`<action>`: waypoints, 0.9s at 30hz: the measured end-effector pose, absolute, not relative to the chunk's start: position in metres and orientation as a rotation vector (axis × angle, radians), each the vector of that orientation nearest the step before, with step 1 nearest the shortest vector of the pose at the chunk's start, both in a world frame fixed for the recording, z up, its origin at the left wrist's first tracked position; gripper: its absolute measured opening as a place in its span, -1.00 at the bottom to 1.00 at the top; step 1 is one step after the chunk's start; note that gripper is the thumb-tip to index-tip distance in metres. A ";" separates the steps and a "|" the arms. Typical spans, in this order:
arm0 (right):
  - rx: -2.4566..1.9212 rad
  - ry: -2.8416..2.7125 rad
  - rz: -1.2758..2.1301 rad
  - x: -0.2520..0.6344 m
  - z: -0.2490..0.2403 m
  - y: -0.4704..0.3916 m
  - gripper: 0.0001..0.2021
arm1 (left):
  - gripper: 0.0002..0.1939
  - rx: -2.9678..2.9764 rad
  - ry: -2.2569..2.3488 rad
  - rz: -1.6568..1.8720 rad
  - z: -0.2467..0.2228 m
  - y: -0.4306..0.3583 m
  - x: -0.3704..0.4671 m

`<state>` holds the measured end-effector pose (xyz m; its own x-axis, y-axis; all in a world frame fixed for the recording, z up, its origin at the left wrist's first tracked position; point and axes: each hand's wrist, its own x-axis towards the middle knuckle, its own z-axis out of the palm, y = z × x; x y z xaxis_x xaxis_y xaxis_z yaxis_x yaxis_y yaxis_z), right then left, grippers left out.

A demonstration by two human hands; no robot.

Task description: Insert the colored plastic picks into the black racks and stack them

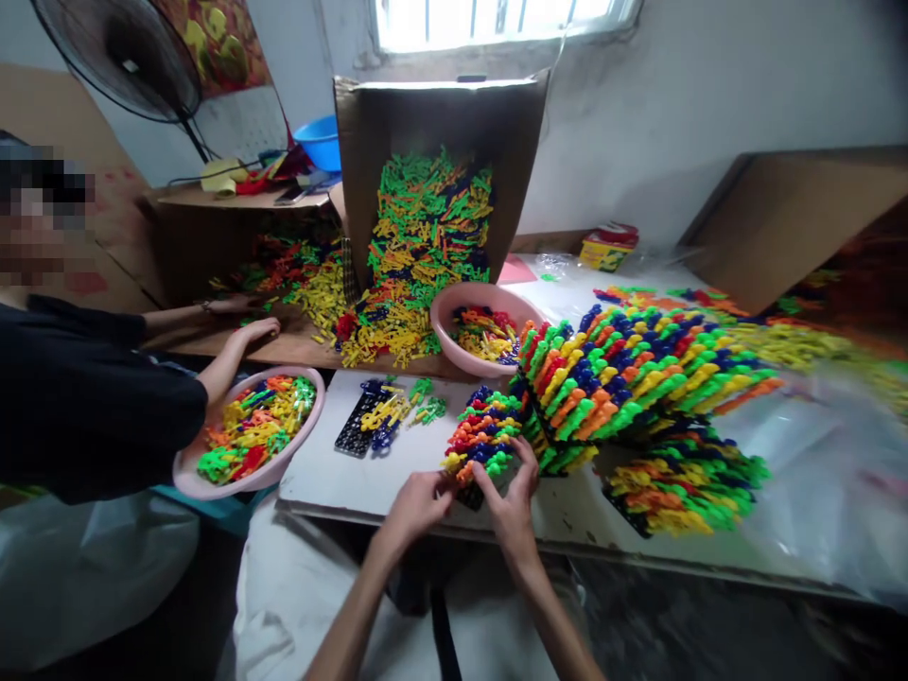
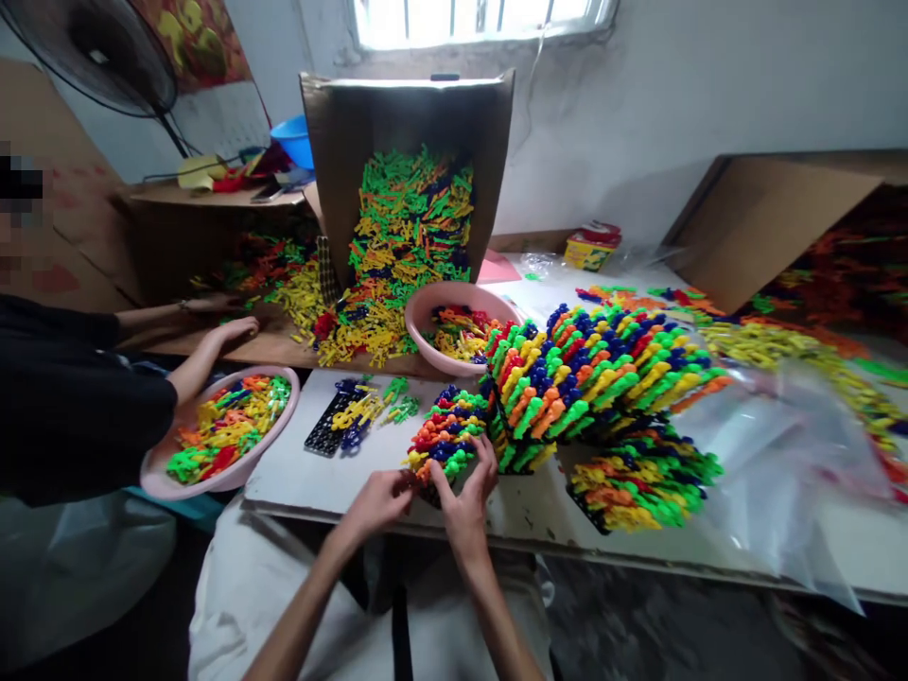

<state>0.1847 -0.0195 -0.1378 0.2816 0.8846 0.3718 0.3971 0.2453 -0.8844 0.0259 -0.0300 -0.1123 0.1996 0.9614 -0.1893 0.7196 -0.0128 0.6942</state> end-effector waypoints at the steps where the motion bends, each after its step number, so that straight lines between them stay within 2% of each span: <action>1: -1.344 -1.307 0.529 0.185 -0.138 -0.019 -0.37 | -0.78 1.784 1.517 0.378 -0.102 -0.023 0.014; 4: -1.330 -1.272 0.592 0.184 -0.135 -0.021 -0.36 | -0.77 1.914 1.723 0.258 -0.079 0.009 -0.009; 8: -1.346 -1.214 0.643 0.185 -0.134 -0.029 -0.37 | -0.69 2.055 2.193 0.226 -0.079 0.054 0.001; 11: -1.360 -1.169 0.631 0.194 -0.138 -0.040 -0.40 | -0.68 2.042 2.203 0.172 -0.091 0.072 0.015; 16: -1.375 -1.184 0.663 0.211 -0.138 -0.059 -0.60 | -0.63 1.997 2.220 0.189 -0.098 0.070 0.005; 18: -1.363 -1.183 0.655 0.213 -0.133 -0.064 -0.65 | -0.62 1.909 2.218 0.372 -0.099 0.058 -0.007; 23: -1.288 -1.239 0.673 0.210 -0.115 -0.073 -0.75 | -0.69 1.292 1.879 1.303 -0.103 -0.013 -0.014; 25: -1.258 -1.273 0.704 0.209 -0.111 -0.073 -0.77 | -0.67 1.235 1.799 1.427 -0.109 -0.050 -0.001; 27: -1.248 -1.283 0.735 0.211 -0.111 -0.071 -0.78 | -0.72 1.384 1.810 1.392 -0.119 -0.078 0.019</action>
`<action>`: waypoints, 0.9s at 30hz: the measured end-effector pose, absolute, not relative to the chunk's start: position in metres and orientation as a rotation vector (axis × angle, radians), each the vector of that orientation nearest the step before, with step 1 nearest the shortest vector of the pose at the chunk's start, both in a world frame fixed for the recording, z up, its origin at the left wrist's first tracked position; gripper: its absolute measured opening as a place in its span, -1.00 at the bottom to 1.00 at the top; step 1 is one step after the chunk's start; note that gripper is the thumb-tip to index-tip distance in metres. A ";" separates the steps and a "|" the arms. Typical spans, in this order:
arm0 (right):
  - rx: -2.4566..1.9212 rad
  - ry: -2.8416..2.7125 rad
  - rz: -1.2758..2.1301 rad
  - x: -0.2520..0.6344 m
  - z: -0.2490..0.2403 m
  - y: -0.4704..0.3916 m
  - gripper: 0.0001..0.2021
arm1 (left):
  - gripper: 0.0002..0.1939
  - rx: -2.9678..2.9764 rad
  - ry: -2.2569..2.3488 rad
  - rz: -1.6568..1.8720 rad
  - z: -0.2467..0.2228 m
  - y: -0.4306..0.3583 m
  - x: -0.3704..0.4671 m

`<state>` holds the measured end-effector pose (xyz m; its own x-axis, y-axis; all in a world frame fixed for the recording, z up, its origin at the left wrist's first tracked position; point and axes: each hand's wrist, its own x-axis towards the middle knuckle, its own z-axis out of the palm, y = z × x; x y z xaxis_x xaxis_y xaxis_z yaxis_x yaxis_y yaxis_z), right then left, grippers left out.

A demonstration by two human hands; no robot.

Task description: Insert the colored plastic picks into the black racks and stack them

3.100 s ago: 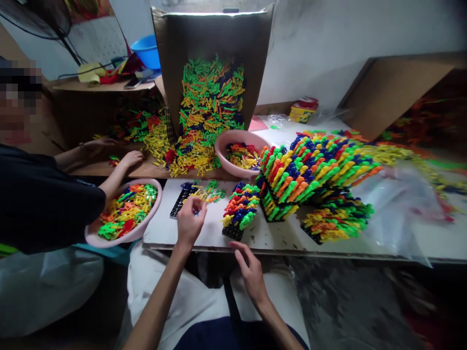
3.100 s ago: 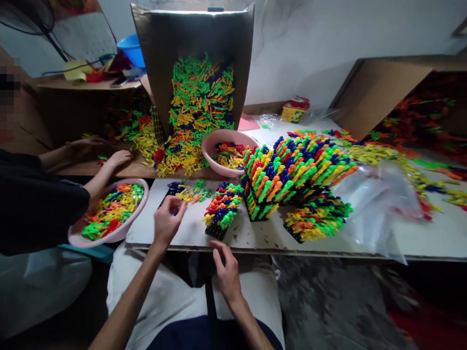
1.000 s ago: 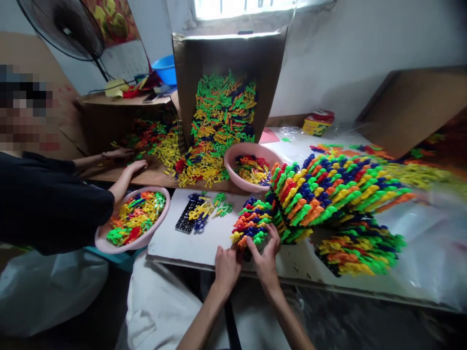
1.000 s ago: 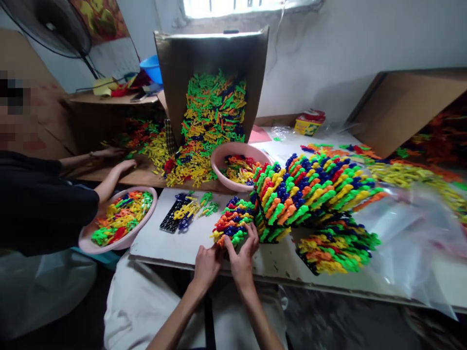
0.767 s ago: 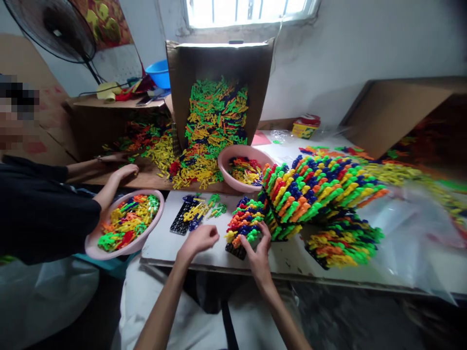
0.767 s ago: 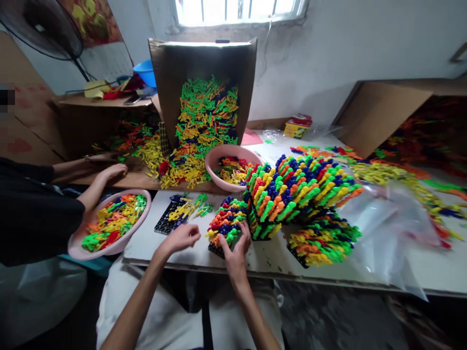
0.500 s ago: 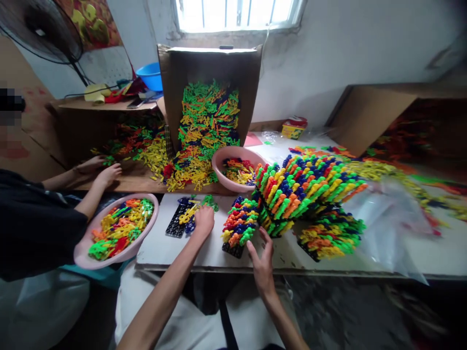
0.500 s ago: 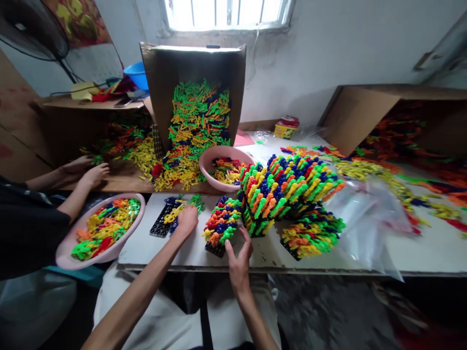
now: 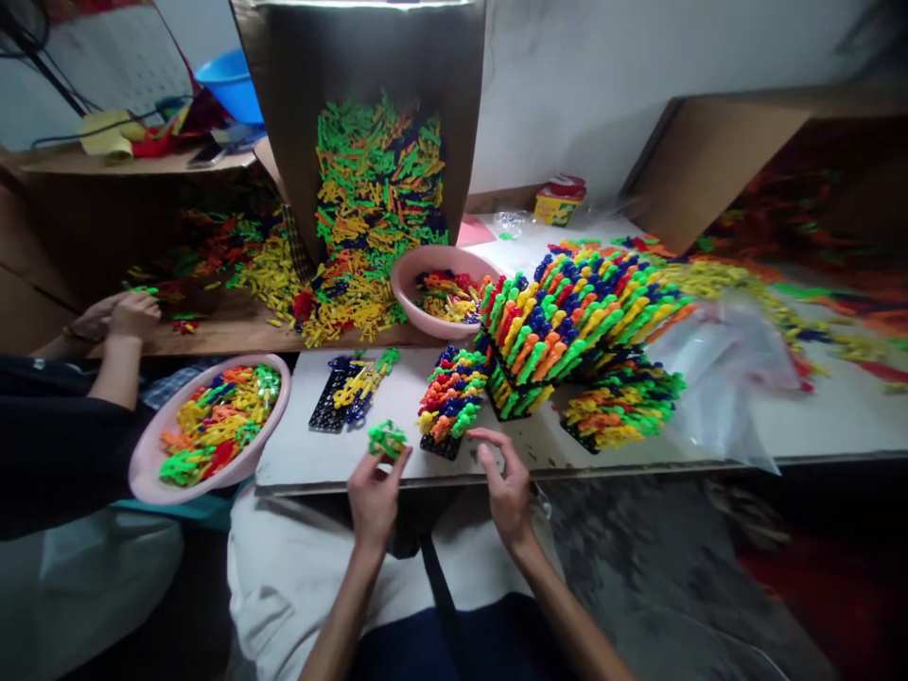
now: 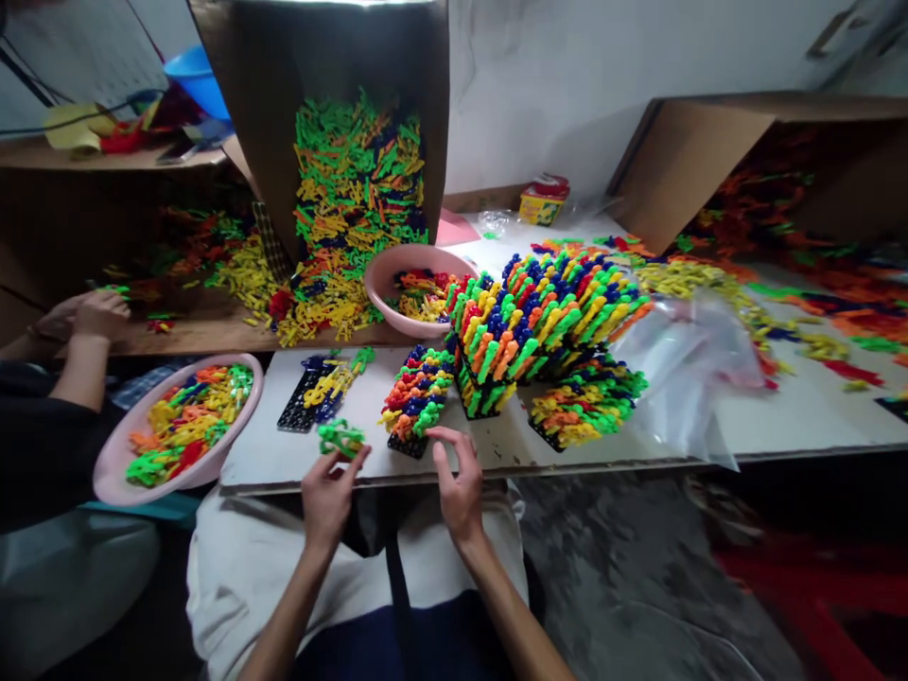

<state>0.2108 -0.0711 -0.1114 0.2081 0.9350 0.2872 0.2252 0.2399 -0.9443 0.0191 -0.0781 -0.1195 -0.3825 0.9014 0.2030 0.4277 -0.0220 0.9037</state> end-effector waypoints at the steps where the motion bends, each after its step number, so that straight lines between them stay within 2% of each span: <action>1: -1.251 -1.279 0.750 0.212 -0.113 -0.070 -0.77 | -0.76 1.517 1.801 1.348 -0.125 -0.087 0.030; 3: -1.268 -1.267 0.767 0.215 -0.118 -0.068 -0.77 | -0.83 1.813 1.743 1.273 -0.136 -0.093 0.049; 7: -1.270 -1.280 0.730 0.223 -0.125 -0.070 -0.77 | -0.70 2.266 1.700 1.067 -0.147 -0.076 0.072; 10: -1.238 -1.359 0.732 0.228 -0.129 -0.073 -0.79 | -0.74 2.411 1.779 0.897 -0.152 -0.062 0.080; 19: -1.089 -1.362 1.025 0.231 -0.141 -0.079 -0.74 | -0.65 2.472 1.850 0.846 -0.175 -0.065 0.080; 27: -1.254 -1.203 0.979 0.219 -0.128 -0.065 -0.69 | -0.81 2.365 1.960 1.040 -0.178 -0.060 0.088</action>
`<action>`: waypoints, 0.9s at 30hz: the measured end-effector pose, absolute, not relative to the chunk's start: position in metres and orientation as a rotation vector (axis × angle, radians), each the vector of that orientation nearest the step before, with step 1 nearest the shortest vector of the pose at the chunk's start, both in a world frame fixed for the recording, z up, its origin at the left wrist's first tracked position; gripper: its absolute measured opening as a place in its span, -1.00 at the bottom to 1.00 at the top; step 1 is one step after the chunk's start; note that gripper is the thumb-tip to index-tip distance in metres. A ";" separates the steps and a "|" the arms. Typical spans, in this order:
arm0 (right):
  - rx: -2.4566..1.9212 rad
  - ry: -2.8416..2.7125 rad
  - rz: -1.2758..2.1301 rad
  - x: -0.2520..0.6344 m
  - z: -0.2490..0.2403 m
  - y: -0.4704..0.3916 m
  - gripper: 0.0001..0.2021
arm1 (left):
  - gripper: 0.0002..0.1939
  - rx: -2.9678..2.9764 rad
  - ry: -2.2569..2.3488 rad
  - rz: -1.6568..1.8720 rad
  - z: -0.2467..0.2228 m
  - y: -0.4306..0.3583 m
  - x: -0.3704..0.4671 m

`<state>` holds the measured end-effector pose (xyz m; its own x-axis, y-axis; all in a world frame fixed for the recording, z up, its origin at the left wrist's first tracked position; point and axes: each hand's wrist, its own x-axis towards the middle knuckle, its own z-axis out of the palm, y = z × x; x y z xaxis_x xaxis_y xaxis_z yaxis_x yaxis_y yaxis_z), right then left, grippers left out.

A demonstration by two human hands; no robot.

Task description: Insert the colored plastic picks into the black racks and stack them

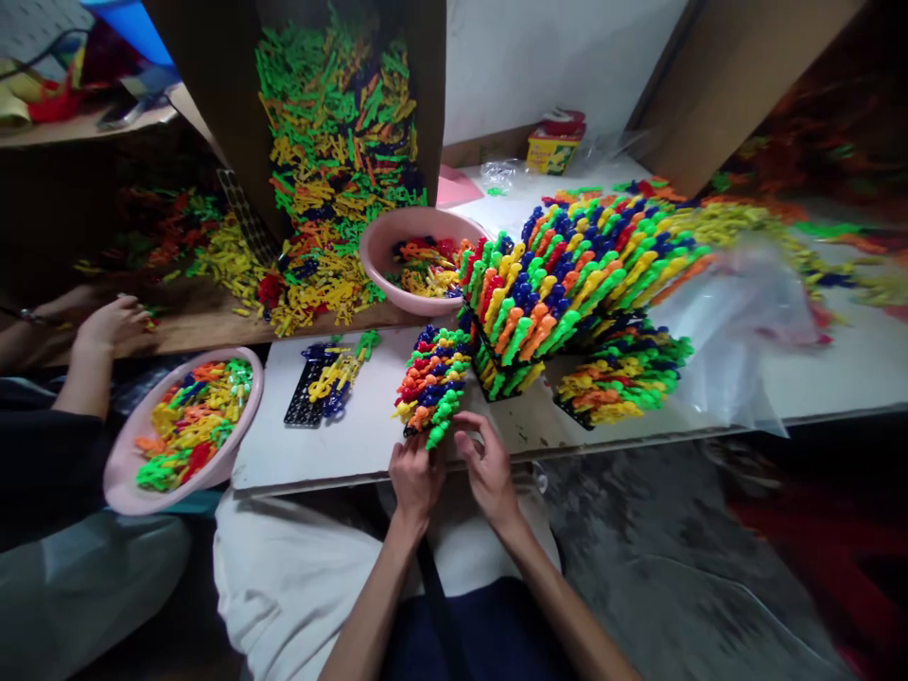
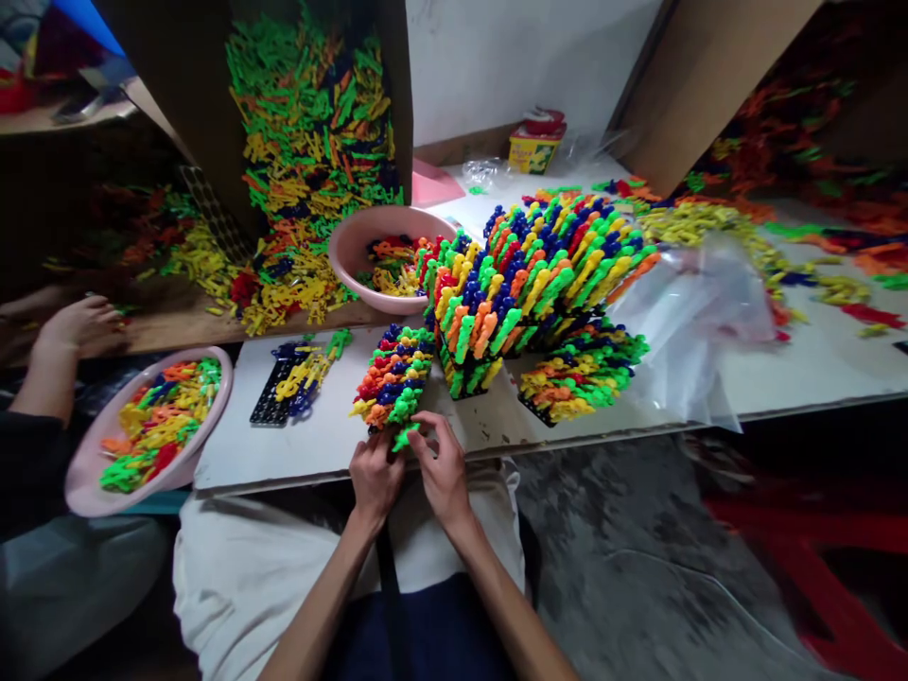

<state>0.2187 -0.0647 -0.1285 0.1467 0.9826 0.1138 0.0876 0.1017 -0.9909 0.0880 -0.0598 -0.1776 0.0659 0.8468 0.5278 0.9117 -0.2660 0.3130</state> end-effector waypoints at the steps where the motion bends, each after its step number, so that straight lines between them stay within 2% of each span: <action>1: -1.257 -1.244 0.946 0.217 -0.127 -0.063 -0.69 | -0.81 -2.209 -1.855 -0.965 -0.176 -0.060 0.089; 7: -1.381 -1.421 0.444 0.211 -0.123 -0.059 -0.68 | -0.78 -2.319 -1.991 -0.785 -0.163 -0.058 0.088; 9: -1.368 -1.458 0.369 0.211 -0.122 -0.056 -0.71 | -0.78 -2.369 -2.020 -0.730 -0.160 -0.057 0.087; 16: -1.319 -1.504 0.331 0.212 -0.127 -0.044 -0.87 | -0.77 -2.358 -2.119 -0.724 -0.162 -0.053 0.091; 22: -1.312 -1.446 0.310 0.208 -0.138 -0.042 -0.88 | -0.75 -2.214 -2.136 -0.848 -0.172 -0.054 0.097; 27: -1.263 -1.461 0.295 0.202 -0.142 -0.032 -0.87 | -0.76 -2.176 -2.257 -0.767 -0.169 -0.052 0.102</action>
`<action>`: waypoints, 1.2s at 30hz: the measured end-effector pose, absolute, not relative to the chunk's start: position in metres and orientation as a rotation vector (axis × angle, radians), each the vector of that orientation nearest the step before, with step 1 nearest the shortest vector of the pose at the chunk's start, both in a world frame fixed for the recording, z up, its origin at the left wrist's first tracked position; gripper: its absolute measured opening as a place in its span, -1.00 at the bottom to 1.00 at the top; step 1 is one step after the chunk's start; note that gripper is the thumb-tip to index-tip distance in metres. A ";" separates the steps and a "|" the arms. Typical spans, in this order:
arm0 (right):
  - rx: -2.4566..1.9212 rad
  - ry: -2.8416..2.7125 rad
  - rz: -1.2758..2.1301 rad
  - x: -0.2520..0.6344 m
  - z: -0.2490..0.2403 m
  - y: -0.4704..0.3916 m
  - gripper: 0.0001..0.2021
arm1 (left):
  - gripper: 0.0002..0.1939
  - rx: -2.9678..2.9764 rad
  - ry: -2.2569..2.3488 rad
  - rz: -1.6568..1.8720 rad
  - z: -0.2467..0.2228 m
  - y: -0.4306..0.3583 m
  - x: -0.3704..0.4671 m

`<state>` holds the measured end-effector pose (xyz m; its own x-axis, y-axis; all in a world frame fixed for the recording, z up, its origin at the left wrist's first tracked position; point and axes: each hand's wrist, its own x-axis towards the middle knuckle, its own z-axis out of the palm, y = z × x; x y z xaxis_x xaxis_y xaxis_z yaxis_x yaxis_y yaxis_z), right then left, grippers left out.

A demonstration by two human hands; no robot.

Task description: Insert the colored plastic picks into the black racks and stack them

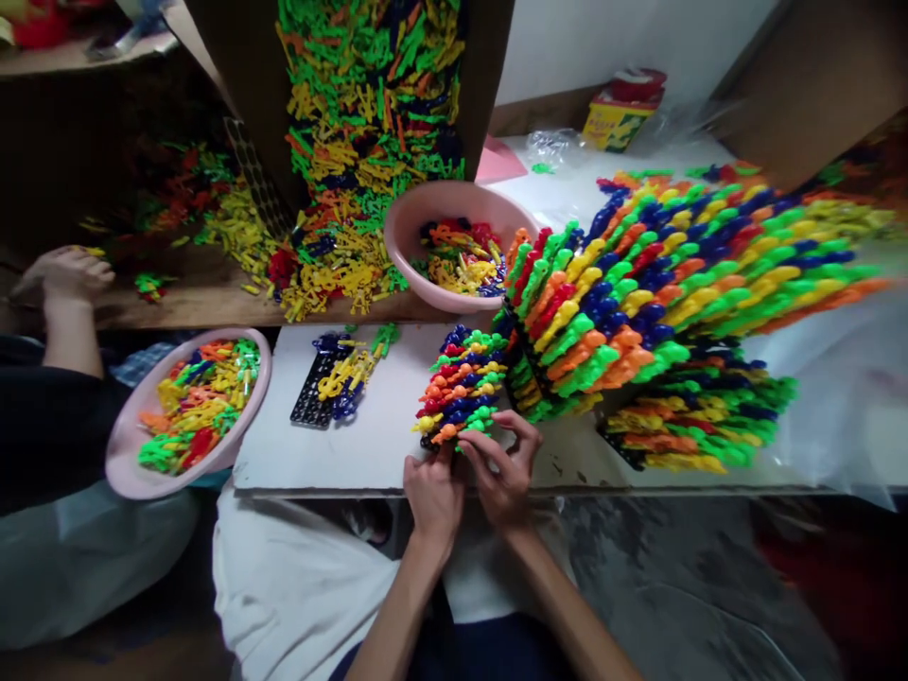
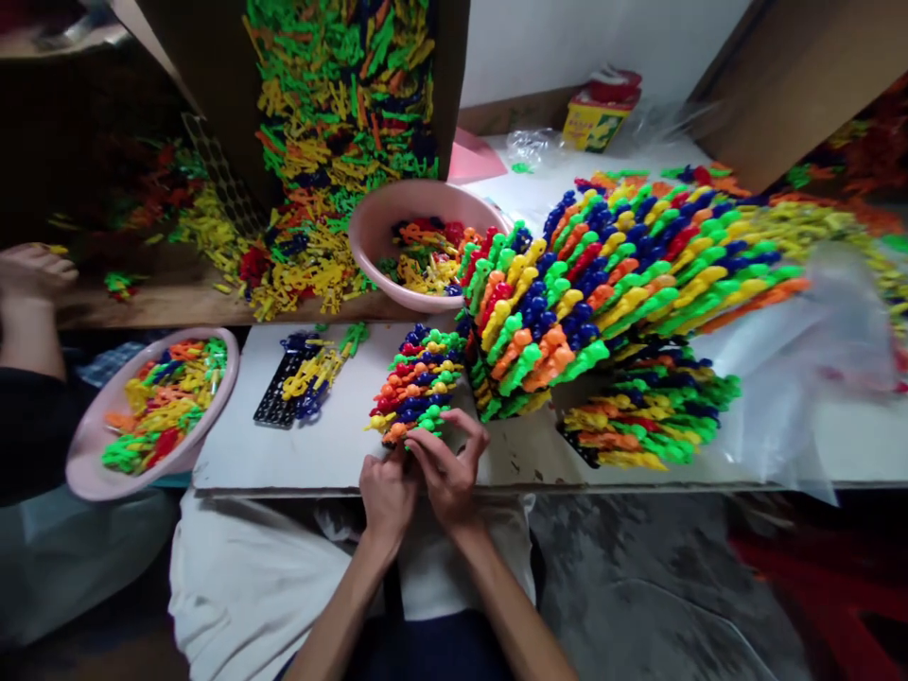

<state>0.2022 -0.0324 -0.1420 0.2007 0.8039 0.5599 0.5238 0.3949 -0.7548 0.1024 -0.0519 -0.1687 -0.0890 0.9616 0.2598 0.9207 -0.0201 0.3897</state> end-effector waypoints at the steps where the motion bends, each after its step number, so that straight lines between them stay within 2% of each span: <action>1: -1.248 -1.472 0.293 0.201 -0.143 -0.030 -0.86 | -0.77 2.045 2.146 0.716 -0.169 -0.052 0.104; 6: -1.198 -1.459 0.269 0.200 -0.156 -0.024 -0.85 | -0.75 1.956 1.982 0.760 -0.163 -0.052 0.092; 9: -1.200 -1.424 0.239 0.198 -0.161 -0.023 -0.87 | -0.76 1.855 1.616 0.676 -0.140 -0.045 0.054; 11: -1.187 -1.413 0.232 0.196 -0.163 -0.021 -0.88 | -0.73 1.821 1.544 0.625 -0.119 -0.028 0.021; 15: -1.180 -1.411 0.241 0.191 -0.161 -0.019 -0.89 | -0.78 2.071 2.091 0.649 -0.093 0.040 -0.026; 19: -1.180 -1.432 0.237 0.192 -0.161 -0.019 -0.88 | -0.70 2.219 2.195 0.421 -0.095 0.110 -0.027; 23: -1.196 -1.430 0.243 0.193 -0.159 -0.019 -0.87 | -0.86 2.066 2.161 0.390 -0.095 0.137 -0.013; 25: -1.218 -1.427 0.251 0.193 -0.154 -0.021 -0.87 | -0.89 2.032 2.104 0.436 -0.091 0.134 -0.012; 27: -1.236 -1.434 0.261 0.193 -0.148 -0.025 -0.86 | -0.81 1.976 2.060 0.497 -0.086 0.121 -0.015; 30: -1.250 -1.432 0.279 0.195 -0.137 -0.033 -0.83 | -0.62 1.572 1.830 0.862 -0.083 0.083 -0.021; 32: -1.251 -1.443 0.278 0.196 -0.130 -0.038 -0.82 | -0.61 1.224 1.545 1.121 -0.087 0.049 -0.021; 36: -1.251 -1.553 0.225 0.199 -0.115 -0.037 -0.82 | -0.56 0.939 1.313 1.258 -0.109 -0.017 -0.008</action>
<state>0.1994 -0.0370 -0.1153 0.1304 0.7877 0.6021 0.5847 0.4294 -0.6883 -0.0084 -0.0171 -0.1087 -0.1508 0.9756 -0.1594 -0.1176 0.1424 0.9828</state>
